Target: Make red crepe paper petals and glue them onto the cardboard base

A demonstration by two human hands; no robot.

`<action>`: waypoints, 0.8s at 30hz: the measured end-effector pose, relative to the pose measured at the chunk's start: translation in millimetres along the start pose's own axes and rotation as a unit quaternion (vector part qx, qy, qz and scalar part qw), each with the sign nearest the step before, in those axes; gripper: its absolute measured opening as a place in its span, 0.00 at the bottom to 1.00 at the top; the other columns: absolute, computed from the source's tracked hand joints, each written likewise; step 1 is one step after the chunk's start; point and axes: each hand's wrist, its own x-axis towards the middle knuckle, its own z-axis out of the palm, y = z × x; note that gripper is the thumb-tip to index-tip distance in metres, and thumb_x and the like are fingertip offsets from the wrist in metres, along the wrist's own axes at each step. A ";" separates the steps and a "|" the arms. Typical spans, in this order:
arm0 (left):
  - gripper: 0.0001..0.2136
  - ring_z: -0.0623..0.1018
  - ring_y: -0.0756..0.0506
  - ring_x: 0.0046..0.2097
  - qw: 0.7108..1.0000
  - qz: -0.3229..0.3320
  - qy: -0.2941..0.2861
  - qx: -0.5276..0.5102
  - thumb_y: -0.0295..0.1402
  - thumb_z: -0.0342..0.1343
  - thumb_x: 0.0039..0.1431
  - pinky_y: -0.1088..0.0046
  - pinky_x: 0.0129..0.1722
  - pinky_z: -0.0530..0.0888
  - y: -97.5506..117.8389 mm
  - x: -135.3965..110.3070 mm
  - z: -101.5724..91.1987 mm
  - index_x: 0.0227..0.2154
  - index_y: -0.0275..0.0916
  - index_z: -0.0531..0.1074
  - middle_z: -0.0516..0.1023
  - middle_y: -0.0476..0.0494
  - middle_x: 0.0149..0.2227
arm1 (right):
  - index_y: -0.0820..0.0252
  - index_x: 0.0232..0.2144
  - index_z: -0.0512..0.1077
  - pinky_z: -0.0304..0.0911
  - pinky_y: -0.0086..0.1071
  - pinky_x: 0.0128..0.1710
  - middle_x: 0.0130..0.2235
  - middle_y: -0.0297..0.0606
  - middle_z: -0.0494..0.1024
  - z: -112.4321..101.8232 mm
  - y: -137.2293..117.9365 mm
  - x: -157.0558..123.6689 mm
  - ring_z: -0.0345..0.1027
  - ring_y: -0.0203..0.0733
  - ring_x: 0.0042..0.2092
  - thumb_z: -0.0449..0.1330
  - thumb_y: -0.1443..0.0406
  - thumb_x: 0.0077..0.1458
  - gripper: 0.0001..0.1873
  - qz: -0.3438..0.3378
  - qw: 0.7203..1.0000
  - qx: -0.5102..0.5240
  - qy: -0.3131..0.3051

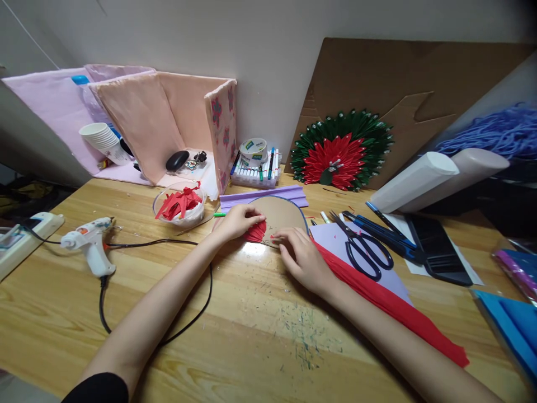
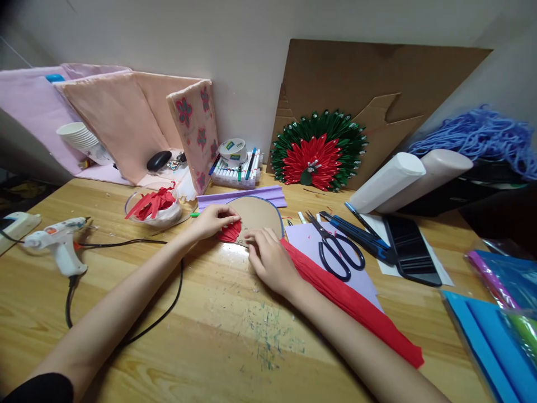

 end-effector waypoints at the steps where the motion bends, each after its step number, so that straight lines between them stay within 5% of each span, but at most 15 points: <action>1: 0.12 0.76 0.45 0.34 1.000 0.001 0.001 0.003 0.39 0.55 0.53 0.72 0.34 0.69 0.1 -0.2 0.3 0.30 0.34 0.77 0.80 0.41 0.32 | 0.60 0.41 0.64 0.61 0.44 0.46 0.41 0.44 0.72 0.6 2.3 5.2 0.63 0.48 0.47 0.48 0.73 0.57 0.11 -0.009 1.000 -0.012 -0.005; 16: 0.08 0.77 0.44 0.36 0.999 0.002 0.023 0.047 0.33 0.55 0.54 0.71 0.36 0.70 7.6 -4.2 2.5 0.30 0.33 0.77 0.80 0.41 0.33 | 0.61 0.41 0.67 0.62 0.42 0.48 0.41 0.45 0.74 15.3 14.5 20.8 0.61 0.49 0.49 0.49 0.73 0.57 0.11 -0.065 0.994 -0.083 -0.021; 24: 0.08 0.77 0.44 0.35 0.998 0.006 0.030 0.061 0.34 0.56 0.53 0.71 0.35 0.69 0.4 -0.7 3.6 0.30 0.33 0.77 0.80 0.41 0.32 | 0.60 0.28 0.71 0.59 0.35 0.36 0.29 0.38 0.71 21.7 2.3 35.9 0.61 0.45 0.37 0.58 0.68 0.52 0.02 0.085 0.988 -0.119 0.055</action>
